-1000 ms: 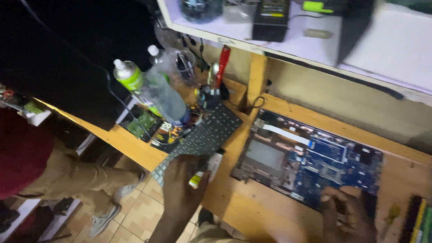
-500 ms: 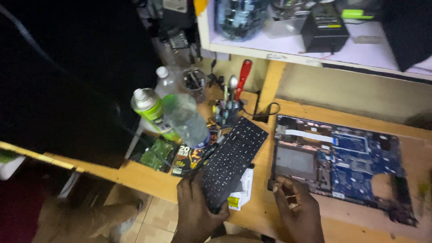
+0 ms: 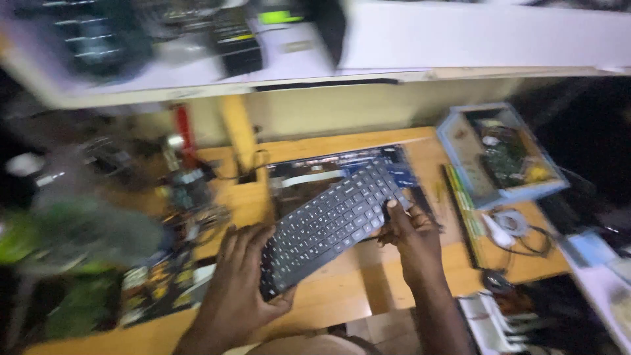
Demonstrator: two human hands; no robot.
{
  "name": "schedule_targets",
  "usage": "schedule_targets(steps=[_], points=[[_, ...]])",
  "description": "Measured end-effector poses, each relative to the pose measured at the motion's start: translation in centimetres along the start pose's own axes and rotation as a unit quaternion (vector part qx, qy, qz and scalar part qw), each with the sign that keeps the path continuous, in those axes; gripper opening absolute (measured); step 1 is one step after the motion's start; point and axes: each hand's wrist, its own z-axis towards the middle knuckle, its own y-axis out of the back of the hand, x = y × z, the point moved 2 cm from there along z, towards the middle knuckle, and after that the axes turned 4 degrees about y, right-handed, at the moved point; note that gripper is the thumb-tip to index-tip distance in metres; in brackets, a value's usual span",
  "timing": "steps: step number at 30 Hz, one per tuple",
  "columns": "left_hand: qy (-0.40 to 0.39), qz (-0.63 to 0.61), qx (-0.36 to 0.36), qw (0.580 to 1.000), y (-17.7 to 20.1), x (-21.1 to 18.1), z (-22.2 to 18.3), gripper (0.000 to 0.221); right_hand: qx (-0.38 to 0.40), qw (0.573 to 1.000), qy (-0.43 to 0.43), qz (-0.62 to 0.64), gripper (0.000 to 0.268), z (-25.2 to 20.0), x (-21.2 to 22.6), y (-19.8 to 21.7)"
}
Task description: Repairing a laptop by soldering components on the motherboard and installing hardware parts.
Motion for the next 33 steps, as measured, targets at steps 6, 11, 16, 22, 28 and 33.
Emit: schedule_targets(steps=[6, 11, 16, 22, 28, 33], points=[[-0.129, 0.035, 0.067, 0.989, -2.9, -2.9, 8.5, 0.092, -0.014, 0.998, -0.042, -0.041, 0.027, 1.5, 4.5, 10.3], [-0.14, 0.033, 0.033, 0.989, -4.9, -6.9, 12.4, 0.081, -0.06, 0.996, -0.058, -0.024, 0.024, 2.5, 5.1, 17.6], [-0.069, -0.037, 0.05, 0.996, -8.2, -7.9, 11.7, 0.085, -0.111, 0.981, 0.032, 0.154, 0.03, 6.7, 2.1, 22.8], [0.102, -0.019, 0.107, 0.989, -11.6, -3.3, 6.8, 0.082, -0.137, 0.963, 0.024, 0.232, 0.029, 11.2, 1.0, 22.3], [0.203, 0.037, 0.256, 0.944, -15.5, 8.3, 3.3, 0.076, -0.183, 0.944, 0.086, 0.26, 0.026, 13.5, 1.9, 25.6], [0.499, -0.102, 0.23, 0.829, -14.8, 9.3, 3.5, 0.066, -0.254, 0.95, 0.16, -0.086, 0.027, 12.3, 4.3, 30.0]])
